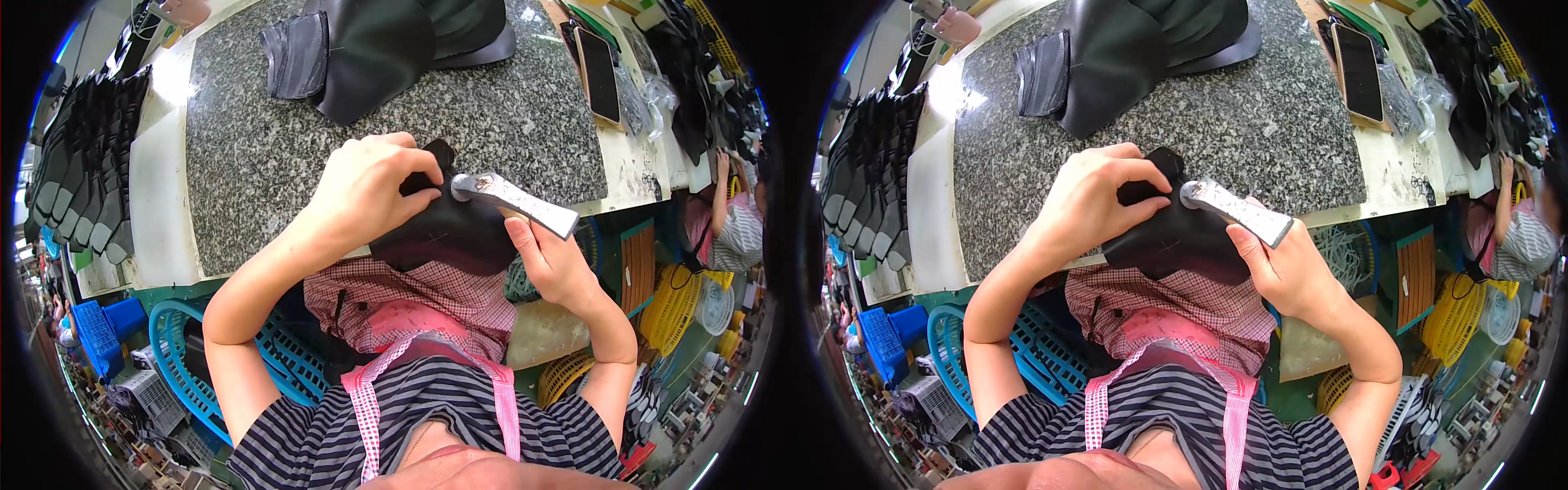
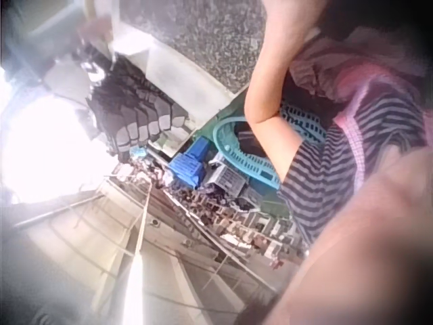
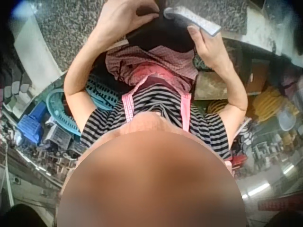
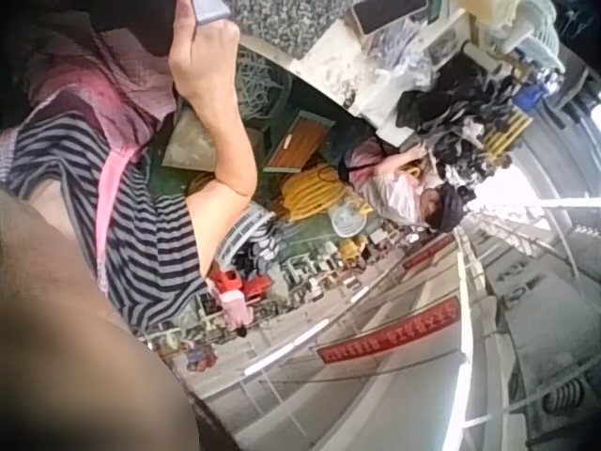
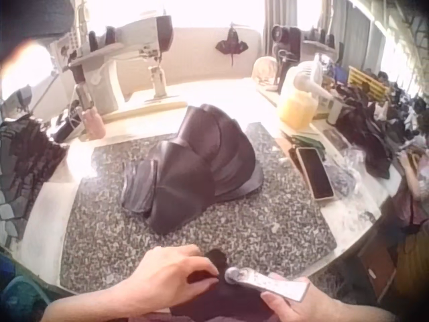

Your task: Hammering leather shoe components on a workbench to bond and flatten them during the manufacturing process.

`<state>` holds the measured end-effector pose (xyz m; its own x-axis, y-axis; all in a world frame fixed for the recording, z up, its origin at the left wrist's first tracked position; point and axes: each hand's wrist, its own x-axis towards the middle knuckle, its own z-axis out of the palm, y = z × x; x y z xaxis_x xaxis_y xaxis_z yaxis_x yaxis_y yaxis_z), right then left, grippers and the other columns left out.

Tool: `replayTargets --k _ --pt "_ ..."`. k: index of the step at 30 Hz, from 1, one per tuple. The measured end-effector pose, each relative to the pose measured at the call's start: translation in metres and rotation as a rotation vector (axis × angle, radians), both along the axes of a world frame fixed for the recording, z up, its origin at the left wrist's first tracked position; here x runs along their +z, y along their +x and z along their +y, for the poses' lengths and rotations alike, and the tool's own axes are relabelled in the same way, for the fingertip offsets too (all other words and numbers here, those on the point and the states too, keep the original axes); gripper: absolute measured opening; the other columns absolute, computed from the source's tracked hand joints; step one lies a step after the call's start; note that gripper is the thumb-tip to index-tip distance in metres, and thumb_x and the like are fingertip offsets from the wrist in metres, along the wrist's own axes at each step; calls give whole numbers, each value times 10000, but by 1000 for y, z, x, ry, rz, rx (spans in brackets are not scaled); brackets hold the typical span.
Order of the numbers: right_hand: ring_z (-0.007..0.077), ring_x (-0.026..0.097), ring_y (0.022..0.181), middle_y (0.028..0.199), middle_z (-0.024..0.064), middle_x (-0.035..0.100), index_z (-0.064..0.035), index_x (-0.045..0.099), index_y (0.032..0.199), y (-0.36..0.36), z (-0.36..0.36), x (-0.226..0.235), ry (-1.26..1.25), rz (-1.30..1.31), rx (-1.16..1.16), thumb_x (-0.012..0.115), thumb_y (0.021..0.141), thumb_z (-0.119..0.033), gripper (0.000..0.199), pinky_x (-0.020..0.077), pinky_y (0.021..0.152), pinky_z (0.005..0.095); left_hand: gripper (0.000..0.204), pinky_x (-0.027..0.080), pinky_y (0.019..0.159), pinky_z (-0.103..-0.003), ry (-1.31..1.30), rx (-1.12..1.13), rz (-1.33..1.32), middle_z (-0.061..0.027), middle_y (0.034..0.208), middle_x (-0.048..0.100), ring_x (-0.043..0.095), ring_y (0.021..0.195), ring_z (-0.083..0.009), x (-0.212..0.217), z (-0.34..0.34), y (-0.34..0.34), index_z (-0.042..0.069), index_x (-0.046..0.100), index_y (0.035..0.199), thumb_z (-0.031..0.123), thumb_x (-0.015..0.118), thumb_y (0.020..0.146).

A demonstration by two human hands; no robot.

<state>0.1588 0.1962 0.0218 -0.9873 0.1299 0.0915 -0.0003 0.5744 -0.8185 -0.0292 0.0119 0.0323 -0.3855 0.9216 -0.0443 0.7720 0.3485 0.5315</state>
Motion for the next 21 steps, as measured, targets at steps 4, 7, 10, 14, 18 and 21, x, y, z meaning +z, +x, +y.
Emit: replayTargets --k 4,7,10,14,18,21 --pt "399 567 582 724 199 595 40 613 1169 5 -1 -3 -48 -109 -19 556 1004 -143 254 475 588 405 163 539 736 -343 235 162 -121 -113 844 726 703 783 -279 -19 3 -1 44 761 858 108 814 718" --pt "382 552 548 665 188 552 43 610 1072 3 -2 -6 -91 -85 -35 564 1003 -144 205 450 540 400 187 537 756 -297 213 266 -285 -107 815 735 708 770 -198 -17 1 0 17 761 872 111 832 727" --pt "379 549 541 661 188 548 43 610 1070 2 0 -3 -109 -134 -33 565 1004 -149 208 444 530 401 233 533 779 -269 198 319 -361 -98 841 743 691 802 -130 -23 -2 -1 -18 746 907 129 836 750" --pt "397 550 564 688 197 578 35 618 1200 1 4 -2 -57 -116 4 554 1010 -170 287 463 578 408 256 535 785 -279 183 320 -336 -102 854 741 695 807 -144 -21 0 -2 -20 738 924 134 839 746" --pt "424 584 625 706 220 601 22 612 1257 -10 9 11 -29 -128 25 541 1014 -181 325 486 637 430 268 535 791 -286 133 308 -283 -104 871 740 697 819 -153 -21 0 -3 -21 731 931 138 841 746" --pt "441 645 815 837 272 644 22 638 1219 -18 16 22 103 -204 56 530 1016 -181 306 510 724 472 274 535 792 -288 92 329 -326 -103 874 740 698 825 -154 -18 0 -2 -19 728 936 144 841 748"
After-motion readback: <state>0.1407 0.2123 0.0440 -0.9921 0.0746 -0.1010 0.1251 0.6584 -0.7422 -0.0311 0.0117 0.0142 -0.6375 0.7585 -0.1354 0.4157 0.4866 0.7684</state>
